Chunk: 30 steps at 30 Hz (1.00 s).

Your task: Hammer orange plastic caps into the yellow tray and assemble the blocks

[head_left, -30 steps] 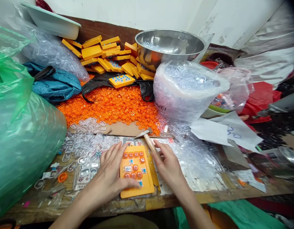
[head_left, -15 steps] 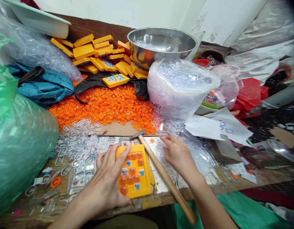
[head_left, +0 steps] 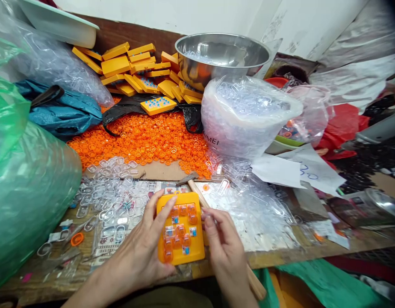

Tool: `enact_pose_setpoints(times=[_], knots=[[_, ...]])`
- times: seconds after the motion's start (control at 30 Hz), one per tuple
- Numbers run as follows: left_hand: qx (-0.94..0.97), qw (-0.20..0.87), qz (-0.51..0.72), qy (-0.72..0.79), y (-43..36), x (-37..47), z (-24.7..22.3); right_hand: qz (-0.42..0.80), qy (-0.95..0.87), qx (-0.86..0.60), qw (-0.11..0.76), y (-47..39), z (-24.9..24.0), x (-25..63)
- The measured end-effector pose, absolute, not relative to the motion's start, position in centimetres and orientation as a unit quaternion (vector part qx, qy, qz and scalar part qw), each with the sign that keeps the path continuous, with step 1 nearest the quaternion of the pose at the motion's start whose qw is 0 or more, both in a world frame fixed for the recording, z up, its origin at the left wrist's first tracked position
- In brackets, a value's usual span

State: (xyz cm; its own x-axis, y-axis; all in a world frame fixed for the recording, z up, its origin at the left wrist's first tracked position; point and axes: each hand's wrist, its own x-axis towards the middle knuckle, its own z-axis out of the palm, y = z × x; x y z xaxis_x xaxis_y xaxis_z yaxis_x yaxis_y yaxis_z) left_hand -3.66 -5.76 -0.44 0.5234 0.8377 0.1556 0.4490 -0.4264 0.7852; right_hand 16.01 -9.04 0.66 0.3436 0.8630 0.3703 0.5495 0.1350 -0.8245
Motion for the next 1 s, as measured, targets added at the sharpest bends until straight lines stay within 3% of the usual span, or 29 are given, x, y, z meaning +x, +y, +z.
enact_pose_setpoints(times=[0.1, 0.2, 0.3, 0.6, 0.9, 1.0], knots=[[0.649, 0.533, 0.348, 0.417, -6.1, -2.8, 0.4, 0.182, -0.447, -0.669, 0.566, -9.5, -1.7, 13.8], [0.351, 0.731, 0.417, 0.410, -6.5, -0.9, 2.1, 0.213, -0.374, -0.679, 0.595, -9.1, -3.0, 13.3], [0.166, 0.820, 0.419, 0.354, -6.6, 0.8, 3.2, 0.233, -0.350, -0.676, 0.605, -8.9, -3.0, 13.5], [0.032, 0.855, 0.391, 0.339, -6.1, 0.1, 2.9, 0.177, -0.610, -0.529, 0.563, -9.8, 0.2, 14.6], [0.058, 0.891, 0.365, 0.262, -7.0, -0.1, 2.9, 0.174, -0.809, -0.428, 0.363, -8.5, 3.1, 15.3], [0.078, 0.878, 0.375, 0.289, -7.1, -0.2, 3.1, 0.187, -0.788, -0.439, 0.389, -8.7, 2.8, 15.1]])
